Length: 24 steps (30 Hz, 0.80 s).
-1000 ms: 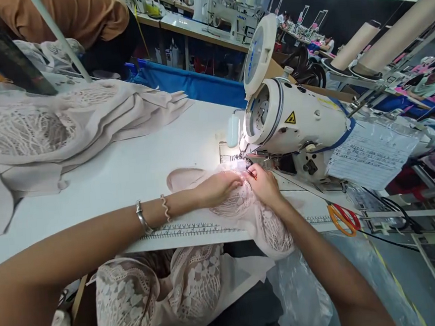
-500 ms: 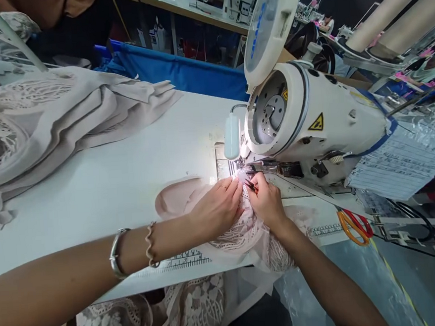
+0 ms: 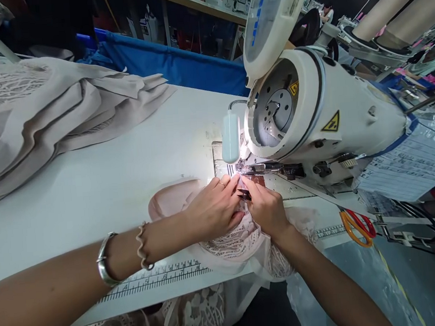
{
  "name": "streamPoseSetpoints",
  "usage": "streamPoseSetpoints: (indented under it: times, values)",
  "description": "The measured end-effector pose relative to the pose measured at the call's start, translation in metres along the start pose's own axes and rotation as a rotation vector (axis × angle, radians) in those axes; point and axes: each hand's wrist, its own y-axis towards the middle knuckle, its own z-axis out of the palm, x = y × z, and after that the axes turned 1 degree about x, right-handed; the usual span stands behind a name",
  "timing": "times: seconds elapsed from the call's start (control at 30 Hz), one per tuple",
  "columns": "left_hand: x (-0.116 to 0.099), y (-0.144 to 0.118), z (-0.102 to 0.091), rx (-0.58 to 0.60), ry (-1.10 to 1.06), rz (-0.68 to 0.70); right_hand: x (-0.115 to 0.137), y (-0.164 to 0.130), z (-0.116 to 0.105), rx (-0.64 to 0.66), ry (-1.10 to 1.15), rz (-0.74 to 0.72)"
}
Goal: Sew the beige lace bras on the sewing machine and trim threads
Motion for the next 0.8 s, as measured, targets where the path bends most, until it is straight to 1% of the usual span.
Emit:
streamPoseSetpoints:
  times: [0.13, 0.37, 0.57, 0.8]
  values:
    - [0.0006, 0.0001, 0.0009, -0.018, -0.009, 0.011, -0.0003, -0.0008, 0.0005, -0.003, 0.0, -0.025]
    - [0.0002, -0.0004, 0.001, 0.024, -0.017, -0.016, 0.0005, -0.0004, 0.0018, 0.053, -0.026, 0.025]
    - [-0.0002, -0.0016, 0.0028, -0.011, 0.01, -0.032, 0.0007, 0.0025, 0.0006, 0.1, -0.022, 0.055]
    - [0.0019, 0.0002, -0.0011, 0.038, 0.006, -0.025, 0.0004, 0.0031, 0.0026, 0.069, -0.034, 0.047]
